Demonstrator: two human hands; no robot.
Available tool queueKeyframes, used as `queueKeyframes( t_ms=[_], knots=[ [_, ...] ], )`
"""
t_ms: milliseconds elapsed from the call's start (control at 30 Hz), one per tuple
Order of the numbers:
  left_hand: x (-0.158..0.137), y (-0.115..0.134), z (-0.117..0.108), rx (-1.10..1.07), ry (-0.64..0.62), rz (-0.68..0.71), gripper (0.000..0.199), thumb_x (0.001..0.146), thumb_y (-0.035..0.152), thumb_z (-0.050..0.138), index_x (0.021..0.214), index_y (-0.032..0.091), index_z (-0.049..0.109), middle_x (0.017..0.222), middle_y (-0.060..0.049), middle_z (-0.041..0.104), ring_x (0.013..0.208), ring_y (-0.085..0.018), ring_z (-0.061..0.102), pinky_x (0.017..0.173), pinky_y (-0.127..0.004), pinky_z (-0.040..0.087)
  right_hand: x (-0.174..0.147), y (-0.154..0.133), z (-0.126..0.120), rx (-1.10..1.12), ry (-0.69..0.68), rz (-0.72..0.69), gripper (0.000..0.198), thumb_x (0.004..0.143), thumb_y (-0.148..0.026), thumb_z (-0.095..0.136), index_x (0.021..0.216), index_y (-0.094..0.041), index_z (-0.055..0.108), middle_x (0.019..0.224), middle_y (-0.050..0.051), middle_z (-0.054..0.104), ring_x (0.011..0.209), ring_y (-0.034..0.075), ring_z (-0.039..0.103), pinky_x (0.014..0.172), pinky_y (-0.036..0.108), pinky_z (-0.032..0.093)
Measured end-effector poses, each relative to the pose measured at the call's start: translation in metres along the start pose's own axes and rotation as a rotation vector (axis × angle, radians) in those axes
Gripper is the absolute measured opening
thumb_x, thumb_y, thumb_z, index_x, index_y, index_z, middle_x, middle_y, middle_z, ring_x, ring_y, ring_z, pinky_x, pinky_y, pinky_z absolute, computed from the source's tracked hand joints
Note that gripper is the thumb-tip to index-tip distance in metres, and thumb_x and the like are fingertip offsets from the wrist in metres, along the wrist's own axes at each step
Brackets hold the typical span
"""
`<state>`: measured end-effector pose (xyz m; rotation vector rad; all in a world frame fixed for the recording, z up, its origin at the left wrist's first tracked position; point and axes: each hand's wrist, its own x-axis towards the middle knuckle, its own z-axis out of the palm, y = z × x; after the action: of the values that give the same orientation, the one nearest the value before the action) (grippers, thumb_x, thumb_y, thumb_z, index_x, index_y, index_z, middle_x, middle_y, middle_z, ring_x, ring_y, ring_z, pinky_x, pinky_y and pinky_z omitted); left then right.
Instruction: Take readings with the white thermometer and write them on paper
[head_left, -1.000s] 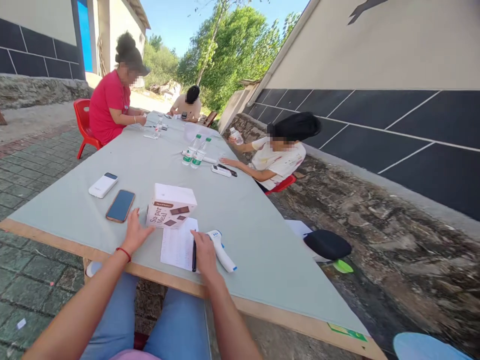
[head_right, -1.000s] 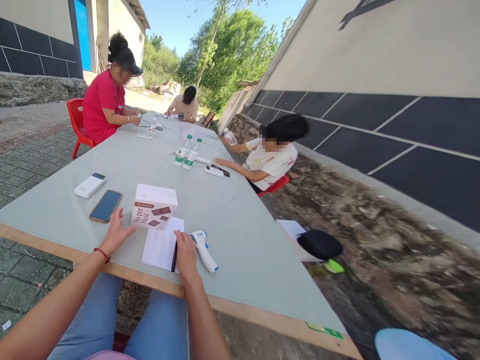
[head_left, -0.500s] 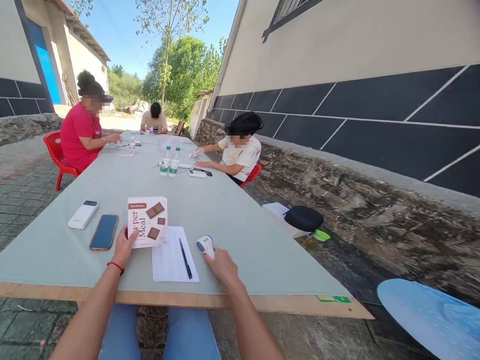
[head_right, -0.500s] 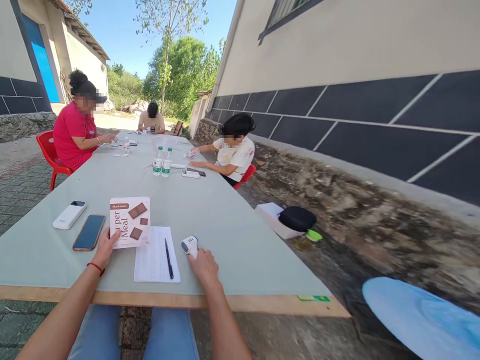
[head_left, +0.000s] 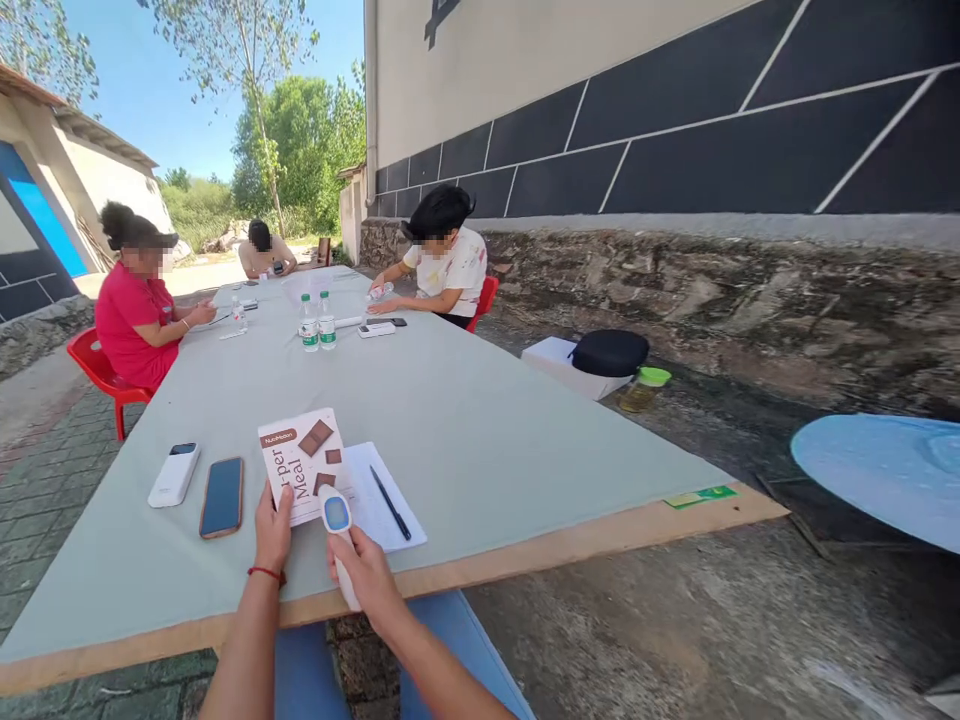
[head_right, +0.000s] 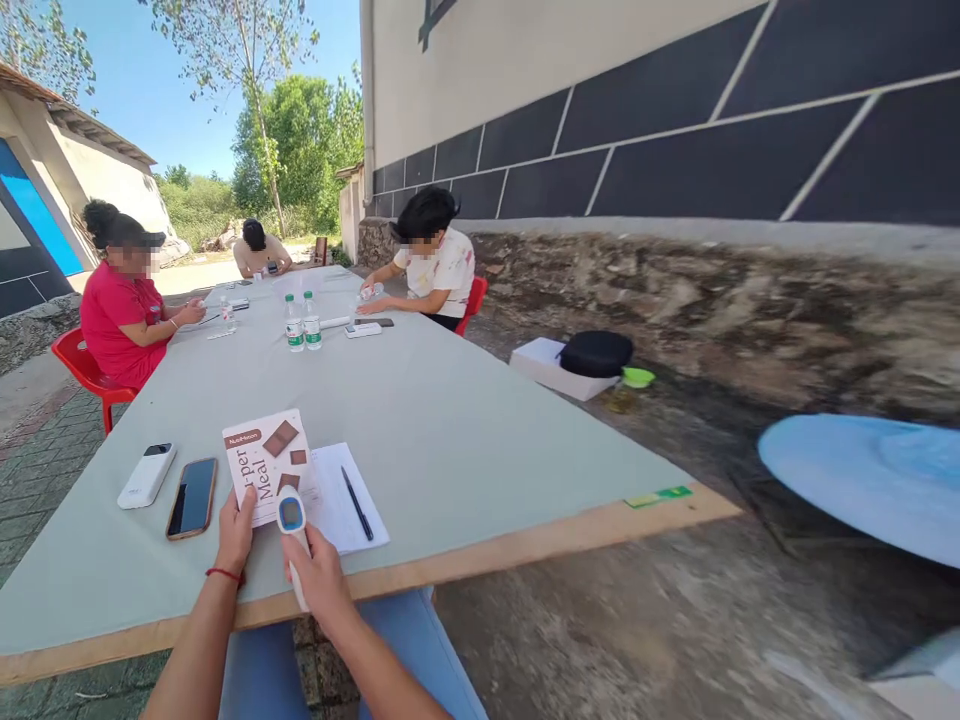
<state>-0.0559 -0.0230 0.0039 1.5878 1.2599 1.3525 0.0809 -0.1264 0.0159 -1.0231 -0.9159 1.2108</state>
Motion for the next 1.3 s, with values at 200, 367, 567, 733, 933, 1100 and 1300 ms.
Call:
queueKeyframes(
  t_ms=[200,367,567,733,933,1100,1300],
  knots=[
    [0.004,0.0,-0.002,-0.034,-0.034,-0.033,0.059,0.081,0.064,0.057,0.113,0.015,0.063,0.117,-0.013,0.068,0.111,-0.03,0.061,0.093,-0.04,0.049,0.01,-0.001,0.002,0.102,0.013,0.143,0.039,0.07,-0.057,0.062,0.063,-0.021,0.05,0.05,-0.004,0.051,0.043,0.01,0.044,0.045,0.023,0.035],
    [0.004,0.001,-0.001,-0.046,-0.048,-0.044,0.059,0.082,0.063,0.057,0.115,0.014,0.063,0.119,-0.013,0.067,0.112,-0.029,0.061,0.094,-0.04,0.048,0.008,-0.009,0.002,0.04,0.051,0.137,0.032,0.071,-0.05,0.062,0.063,-0.021,0.052,0.05,-0.005,0.052,0.044,0.01,0.046,0.047,0.023,0.035],
    [0.004,0.003,0.0,-0.019,-0.068,-0.032,0.061,0.083,0.063,0.055,0.119,0.014,0.062,0.119,-0.013,0.067,0.11,-0.029,0.061,0.093,-0.04,0.048,0.008,-0.005,0.004,-0.024,0.076,0.116,0.03,0.073,-0.049,0.058,0.064,-0.021,0.052,0.051,-0.004,0.053,0.047,0.012,0.048,0.049,0.024,0.036],
    [0.005,0.003,0.0,-0.001,-0.052,-0.029,0.061,0.083,0.064,0.055,0.116,0.013,0.063,0.117,-0.013,0.068,0.109,-0.029,0.061,0.093,-0.04,0.048,0.007,-0.011,0.003,-0.024,0.063,0.12,0.028,0.074,-0.047,0.058,0.065,-0.021,0.052,0.051,-0.005,0.053,0.047,0.011,0.047,0.05,0.024,0.036],
    [0.004,0.006,0.001,0.006,-0.054,-0.025,0.06,0.083,0.063,0.055,0.116,0.013,0.063,0.114,-0.013,0.069,0.105,-0.029,0.062,0.089,-0.039,0.049,0.007,-0.016,0.002,-0.028,0.066,0.135,0.029,0.072,-0.048,0.058,0.063,-0.021,0.051,0.05,-0.004,0.052,0.048,0.012,0.046,0.051,0.025,0.036],
    [0.003,0.005,0.002,-0.021,-0.055,-0.007,0.057,0.085,0.06,0.055,0.119,0.014,0.061,0.119,-0.013,0.067,0.109,-0.028,0.061,0.092,-0.038,0.048,0.001,-0.031,0.002,-0.038,0.019,0.184,0.028,0.07,-0.046,0.06,0.064,-0.021,0.051,0.051,-0.004,0.052,0.049,0.012,0.046,0.053,0.026,0.036],
    [0.001,0.003,0.001,-0.022,-0.045,-0.006,0.056,0.085,0.058,0.056,0.12,0.014,0.06,0.121,-0.013,0.067,0.11,-0.028,0.062,0.094,-0.039,0.048,-0.029,-0.09,-0.002,-0.001,-0.078,0.046,0.023,0.075,-0.042,0.061,0.078,-0.02,0.055,0.061,-0.004,0.053,0.059,0.012,0.045,0.057,0.025,0.037]
  ],
)
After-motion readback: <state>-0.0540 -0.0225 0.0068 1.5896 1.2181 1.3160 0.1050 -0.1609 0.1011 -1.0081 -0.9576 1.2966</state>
